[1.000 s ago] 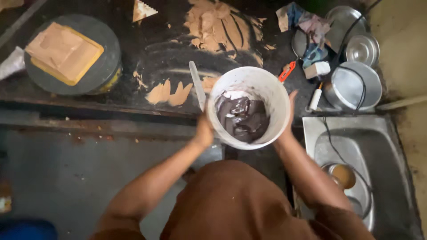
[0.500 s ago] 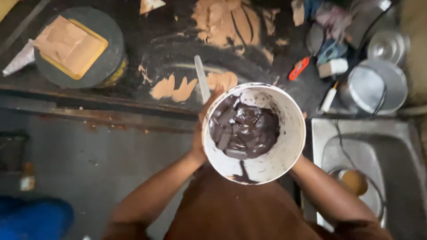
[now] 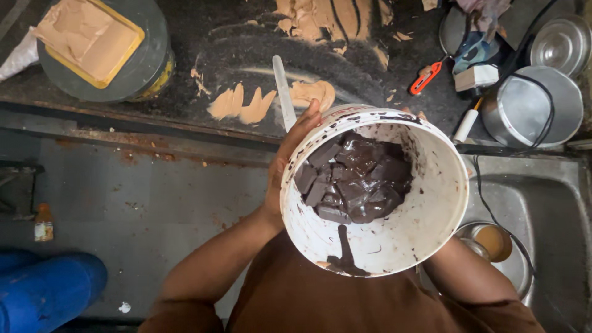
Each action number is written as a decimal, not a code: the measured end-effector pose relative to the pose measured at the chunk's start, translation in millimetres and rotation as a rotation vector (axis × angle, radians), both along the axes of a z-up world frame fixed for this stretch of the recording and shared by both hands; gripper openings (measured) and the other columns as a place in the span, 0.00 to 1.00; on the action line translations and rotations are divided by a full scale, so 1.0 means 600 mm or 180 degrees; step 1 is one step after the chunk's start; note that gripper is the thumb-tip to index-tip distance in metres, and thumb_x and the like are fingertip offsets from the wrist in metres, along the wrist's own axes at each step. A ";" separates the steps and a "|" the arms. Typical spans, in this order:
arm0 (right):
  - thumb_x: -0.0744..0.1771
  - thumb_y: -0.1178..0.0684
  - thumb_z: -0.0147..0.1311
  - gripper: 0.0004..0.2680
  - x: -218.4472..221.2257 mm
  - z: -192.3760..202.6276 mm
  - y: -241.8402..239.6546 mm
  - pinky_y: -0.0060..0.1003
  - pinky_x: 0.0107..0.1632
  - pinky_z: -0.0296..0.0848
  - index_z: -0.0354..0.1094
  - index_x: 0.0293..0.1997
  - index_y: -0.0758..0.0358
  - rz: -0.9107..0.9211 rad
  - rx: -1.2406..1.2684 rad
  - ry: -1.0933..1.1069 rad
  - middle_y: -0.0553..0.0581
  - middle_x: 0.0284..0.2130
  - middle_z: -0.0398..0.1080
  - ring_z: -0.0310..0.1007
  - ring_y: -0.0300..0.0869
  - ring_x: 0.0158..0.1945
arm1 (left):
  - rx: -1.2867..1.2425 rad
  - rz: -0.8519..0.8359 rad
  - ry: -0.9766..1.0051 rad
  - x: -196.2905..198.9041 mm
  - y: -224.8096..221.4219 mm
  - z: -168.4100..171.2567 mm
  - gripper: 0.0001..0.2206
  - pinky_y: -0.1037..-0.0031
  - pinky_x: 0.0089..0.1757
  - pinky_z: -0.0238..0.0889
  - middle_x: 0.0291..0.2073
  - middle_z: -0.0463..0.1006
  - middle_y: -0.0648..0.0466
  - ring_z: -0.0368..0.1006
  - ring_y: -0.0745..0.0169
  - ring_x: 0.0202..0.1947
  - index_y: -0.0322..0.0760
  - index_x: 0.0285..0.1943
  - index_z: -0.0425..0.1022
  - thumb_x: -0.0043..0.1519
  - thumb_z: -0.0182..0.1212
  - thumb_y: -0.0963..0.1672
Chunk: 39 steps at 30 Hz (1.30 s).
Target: The person spreads chocolate frosting over a small square cake using a large flat spatula and a small notched spreader. The person then stirs a container of dark chocolate ganache, heats it in a microwave, and continues to stir the melted mixture before using a long serrated knife to refine the edges of the frosted cake on a rotating stand.
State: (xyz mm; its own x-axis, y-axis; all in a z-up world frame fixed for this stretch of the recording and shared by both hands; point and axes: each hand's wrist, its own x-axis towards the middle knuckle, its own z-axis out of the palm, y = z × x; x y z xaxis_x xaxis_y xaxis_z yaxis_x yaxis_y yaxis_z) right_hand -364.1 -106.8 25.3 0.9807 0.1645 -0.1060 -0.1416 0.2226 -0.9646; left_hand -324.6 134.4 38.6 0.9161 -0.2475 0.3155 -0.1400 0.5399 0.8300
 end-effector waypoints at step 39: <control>0.72 0.51 0.36 0.19 0.045 -0.148 0.019 0.43 0.73 0.57 0.52 0.73 0.66 -0.0409 0.0069 -0.0066 0.60 0.70 0.58 0.58 0.47 0.73 | -0.0477 0.0351 0.1694 0.087 0.027 -0.412 0.22 0.58 0.63 0.59 0.65 0.71 0.42 0.67 0.50 0.63 0.24 0.72 0.63 0.75 0.38 0.46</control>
